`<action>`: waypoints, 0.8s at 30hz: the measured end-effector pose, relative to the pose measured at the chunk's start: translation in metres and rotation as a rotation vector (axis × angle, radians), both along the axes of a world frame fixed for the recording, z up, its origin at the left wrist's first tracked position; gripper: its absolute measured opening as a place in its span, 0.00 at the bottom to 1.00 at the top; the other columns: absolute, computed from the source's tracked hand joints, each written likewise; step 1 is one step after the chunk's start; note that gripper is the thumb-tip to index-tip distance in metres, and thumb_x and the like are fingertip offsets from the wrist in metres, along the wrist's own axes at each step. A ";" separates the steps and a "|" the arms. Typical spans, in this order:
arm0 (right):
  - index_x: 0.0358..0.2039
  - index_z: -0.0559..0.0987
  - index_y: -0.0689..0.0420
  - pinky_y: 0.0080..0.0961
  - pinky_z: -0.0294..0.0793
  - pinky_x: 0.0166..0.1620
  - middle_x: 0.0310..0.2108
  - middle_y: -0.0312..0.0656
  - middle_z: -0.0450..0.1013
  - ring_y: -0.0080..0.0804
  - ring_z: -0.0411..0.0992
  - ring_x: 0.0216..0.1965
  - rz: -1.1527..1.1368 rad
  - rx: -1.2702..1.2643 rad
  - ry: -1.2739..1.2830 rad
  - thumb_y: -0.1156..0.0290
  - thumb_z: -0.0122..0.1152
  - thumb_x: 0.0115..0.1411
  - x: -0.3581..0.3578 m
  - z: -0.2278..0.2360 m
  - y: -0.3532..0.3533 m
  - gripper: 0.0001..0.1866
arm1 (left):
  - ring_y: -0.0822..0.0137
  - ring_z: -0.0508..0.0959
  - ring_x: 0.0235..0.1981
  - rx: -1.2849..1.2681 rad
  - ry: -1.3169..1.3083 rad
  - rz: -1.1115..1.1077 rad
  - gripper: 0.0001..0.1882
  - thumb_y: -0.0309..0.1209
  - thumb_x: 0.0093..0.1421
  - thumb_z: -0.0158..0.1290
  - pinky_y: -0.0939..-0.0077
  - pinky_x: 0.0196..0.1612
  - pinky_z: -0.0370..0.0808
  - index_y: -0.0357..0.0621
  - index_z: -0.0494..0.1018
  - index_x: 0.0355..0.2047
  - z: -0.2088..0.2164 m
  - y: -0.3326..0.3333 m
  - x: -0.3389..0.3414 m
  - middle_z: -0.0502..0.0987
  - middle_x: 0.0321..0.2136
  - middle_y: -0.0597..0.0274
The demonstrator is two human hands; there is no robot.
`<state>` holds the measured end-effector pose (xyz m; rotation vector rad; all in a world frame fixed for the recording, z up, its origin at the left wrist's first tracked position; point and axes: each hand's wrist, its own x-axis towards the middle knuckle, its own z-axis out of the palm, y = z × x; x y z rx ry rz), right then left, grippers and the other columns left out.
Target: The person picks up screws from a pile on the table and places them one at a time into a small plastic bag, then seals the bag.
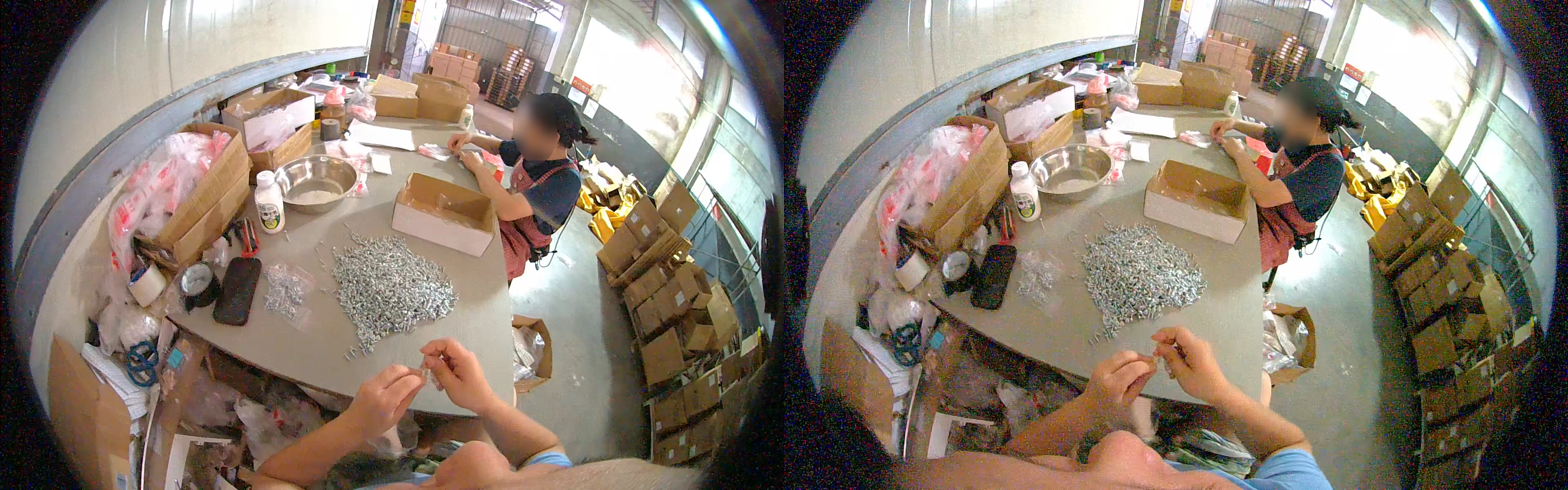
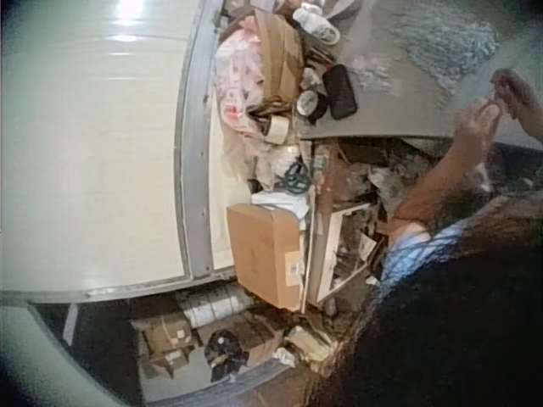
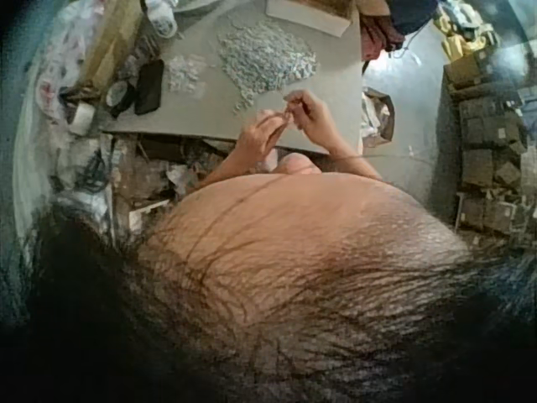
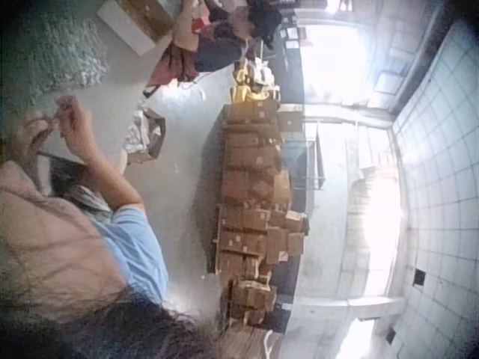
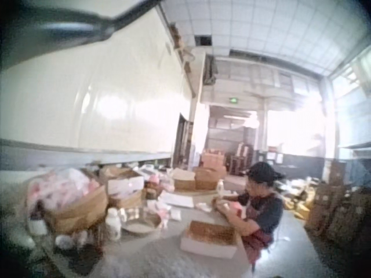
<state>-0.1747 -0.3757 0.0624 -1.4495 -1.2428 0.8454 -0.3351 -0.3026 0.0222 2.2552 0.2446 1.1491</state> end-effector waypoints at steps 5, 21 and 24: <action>0.43 0.71 0.59 0.19 0.70 0.29 0.28 0.35 0.69 0.21 0.67 0.25 -0.061 0.010 0.269 0.76 0.48 0.63 -0.013 -0.030 -0.037 0.08 | 0.58 0.76 0.33 0.008 0.079 0.033 0.09 0.23 0.50 0.57 0.69 0.33 0.74 0.41 0.73 0.33 0.005 -0.037 -0.010 0.73 0.34 0.57; 0.64 0.52 0.54 0.53 0.43 0.63 0.67 0.51 0.41 0.54 0.40 0.67 0.090 -0.261 -1.027 0.46 0.49 0.58 -0.023 -0.063 0.047 0.39 | 0.77 0.70 0.19 -0.772 -0.126 0.295 0.04 0.24 0.54 0.59 0.83 0.22 0.67 0.35 0.76 0.27 -0.033 -0.069 -0.090 0.75 0.19 0.65; 0.63 0.54 0.55 0.51 0.45 0.64 0.66 0.51 0.42 0.52 0.42 0.66 0.193 -0.184 -1.034 0.48 0.49 0.59 -0.027 -0.066 0.045 0.38 | 0.83 0.63 0.16 -0.887 -0.130 0.321 0.08 0.26 0.51 0.63 0.87 0.19 0.60 0.36 0.74 0.24 -0.056 -0.069 -0.112 0.69 0.14 0.73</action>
